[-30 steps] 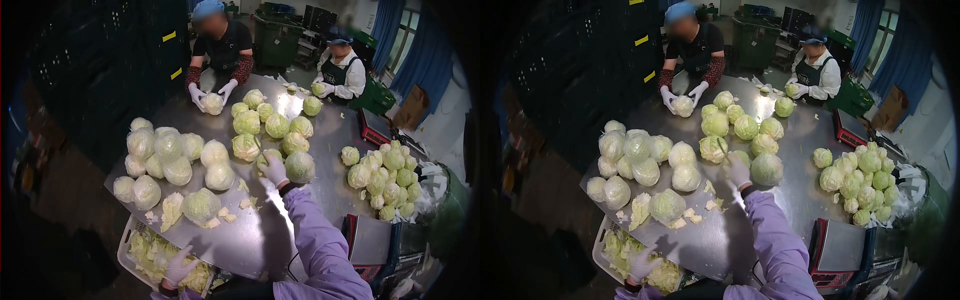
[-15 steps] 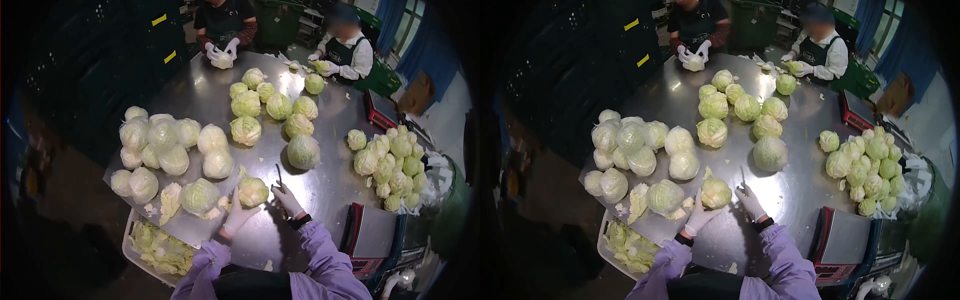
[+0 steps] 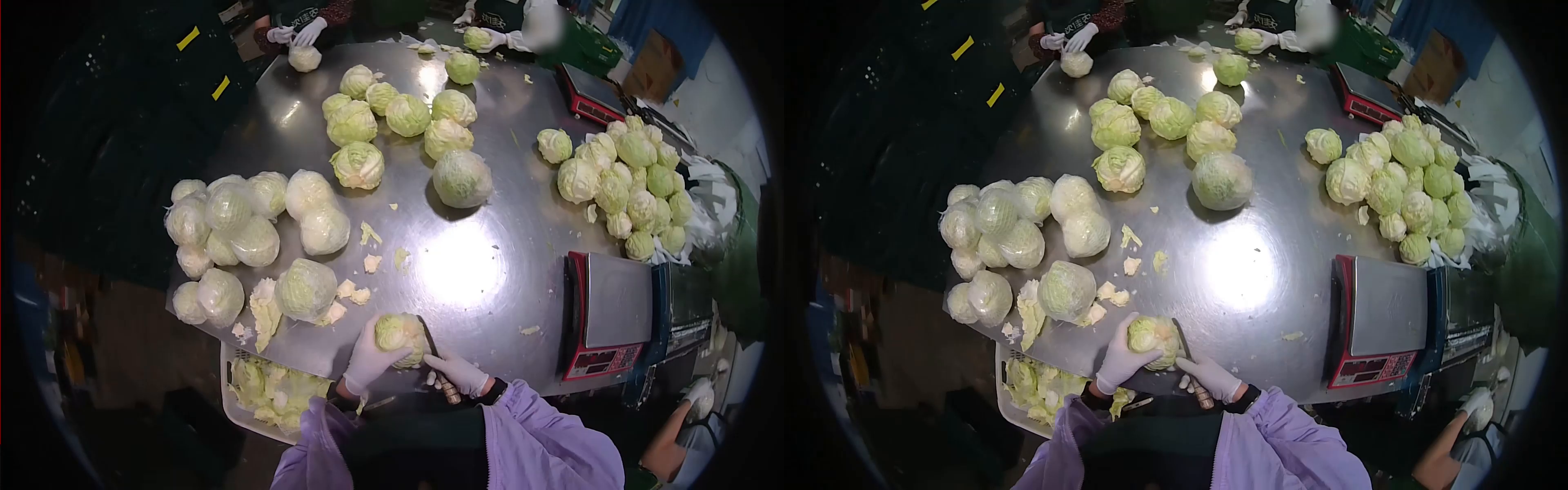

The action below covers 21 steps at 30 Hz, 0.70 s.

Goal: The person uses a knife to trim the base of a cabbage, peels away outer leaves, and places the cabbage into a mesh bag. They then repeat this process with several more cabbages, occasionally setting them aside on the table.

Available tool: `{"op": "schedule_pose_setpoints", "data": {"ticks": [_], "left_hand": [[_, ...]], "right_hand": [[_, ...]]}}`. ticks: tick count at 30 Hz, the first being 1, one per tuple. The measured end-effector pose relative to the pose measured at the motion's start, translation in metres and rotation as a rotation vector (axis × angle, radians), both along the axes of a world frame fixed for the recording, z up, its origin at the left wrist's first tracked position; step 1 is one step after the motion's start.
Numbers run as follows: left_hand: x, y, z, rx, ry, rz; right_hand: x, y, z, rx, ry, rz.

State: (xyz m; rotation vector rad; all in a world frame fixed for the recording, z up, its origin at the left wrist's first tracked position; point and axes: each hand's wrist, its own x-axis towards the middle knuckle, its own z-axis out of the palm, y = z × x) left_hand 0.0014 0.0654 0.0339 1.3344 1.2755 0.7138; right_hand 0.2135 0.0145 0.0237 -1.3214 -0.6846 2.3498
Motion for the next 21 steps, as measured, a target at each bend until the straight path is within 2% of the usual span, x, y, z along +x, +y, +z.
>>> {"op": "schedule_pose_setpoints", "data": {"ticks": [1, 2, 3, 5, 6, 7, 9, 12, 16, 19, 21], "left_hand": [[0.002, -0.005, 0.0, -0.007, 0.003, -0.013], [0.006, -0.008, 0.002, 0.037, 0.149, -0.048], [0.011, -0.008, 0.004, 0.088, 0.294, -0.085], [0.025, -0.009, 0.005, 0.151, 0.36, -0.064], [0.031, -0.008, 0.005, 0.214, 0.426, -0.019], [0.035, -0.007, 0.001, 0.221, 0.421, -0.034], [0.038, -0.005, -0.009, 0.36, 0.47, 0.037], [0.035, 0.0, -0.007, 0.274, 0.504, 0.007], [0.034, 0.007, -0.008, 0.314, 0.523, 0.01], [0.028, 0.018, -0.009, 0.189, 0.479, 0.041], [0.024, 0.03, -0.01, -0.012, 0.402, 0.044]], "right_hand": [[0.001, -0.014, 0.0, 0.141, -0.106, -0.018], [0.003, -0.026, 0.0, 0.283, -0.214, -0.038], [0.005, -0.032, -0.004, 0.281, -0.215, -0.056], [0.011, -0.041, -0.011, 1.055, -0.818, 0.062], [0.009, -0.041, 0.003, 1.144, -1.027, 0.13], [0.009, -0.038, 0.004, 1.138, -1.039, 0.117], [0.01, -0.032, 0.005, 0.979, -1.069, 0.283], [0.005, -0.034, 0.001, 1.029, -1.074, 0.237], [0.004, -0.018, -0.007, 1.032, -1.054, 0.273], [-0.002, 0.006, -0.012, 0.991, -1.01, 0.316], [-0.007, 0.022, -0.015, 0.986, -1.03, 0.274]]}}
